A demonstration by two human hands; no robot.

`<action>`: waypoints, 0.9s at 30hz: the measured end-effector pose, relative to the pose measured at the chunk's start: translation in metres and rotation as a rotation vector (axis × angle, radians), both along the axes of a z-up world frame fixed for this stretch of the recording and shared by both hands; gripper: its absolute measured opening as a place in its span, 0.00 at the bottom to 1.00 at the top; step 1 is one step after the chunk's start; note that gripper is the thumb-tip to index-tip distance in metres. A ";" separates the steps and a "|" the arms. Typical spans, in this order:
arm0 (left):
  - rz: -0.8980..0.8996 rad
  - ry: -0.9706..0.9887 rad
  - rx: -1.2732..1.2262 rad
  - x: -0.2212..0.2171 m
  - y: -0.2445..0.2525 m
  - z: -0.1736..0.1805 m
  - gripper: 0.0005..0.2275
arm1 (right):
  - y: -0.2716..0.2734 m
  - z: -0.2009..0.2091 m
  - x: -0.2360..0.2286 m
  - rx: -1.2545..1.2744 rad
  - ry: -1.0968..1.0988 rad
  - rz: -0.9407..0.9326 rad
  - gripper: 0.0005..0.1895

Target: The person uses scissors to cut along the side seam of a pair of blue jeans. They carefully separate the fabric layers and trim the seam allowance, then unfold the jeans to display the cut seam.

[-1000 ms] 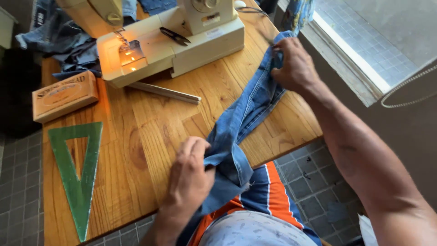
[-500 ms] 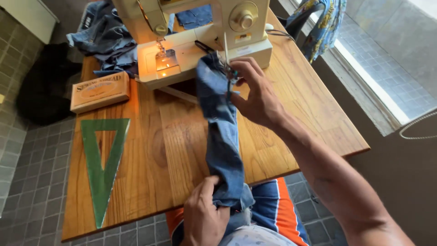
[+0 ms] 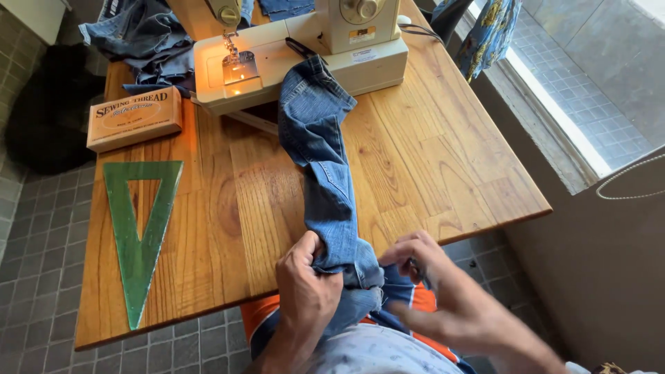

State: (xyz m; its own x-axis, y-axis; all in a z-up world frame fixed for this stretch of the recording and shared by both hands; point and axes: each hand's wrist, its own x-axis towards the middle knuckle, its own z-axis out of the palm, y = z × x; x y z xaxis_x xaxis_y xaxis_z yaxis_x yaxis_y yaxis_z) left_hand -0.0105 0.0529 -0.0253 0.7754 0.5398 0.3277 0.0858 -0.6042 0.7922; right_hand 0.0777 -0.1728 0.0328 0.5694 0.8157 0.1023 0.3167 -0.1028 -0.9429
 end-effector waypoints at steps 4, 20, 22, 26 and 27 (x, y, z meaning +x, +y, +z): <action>-0.035 0.018 -0.120 0.004 -0.009 0.006 0.12 | 0.032 -0.037 -0.018 0.058 -0.402 -0.356 0.31; 0.337 0.013 0.728 -0.025 0.009 0.006 0.20 | 0.061 -0.042 0.004 0.244 -0.912 -0.533 0.11; 0.225 0.324 0.830 -0.028 0.006 -0.016 0.12 | 0.059 -0.042 -0.009 0.108 -0.492 -0.525 0.10; 0.256 0.237 0.813 -0.038 -0.012 0.017 0.22 | 0.049 -0.049 -0.018 0.078 -0.375 -0.359 0.21; 0.122 0.116 0.762 -0.037 -0.018 0.024 0.19 | 0.047 -0.040 -0.020 0.076 -0.353 -0.353 0.17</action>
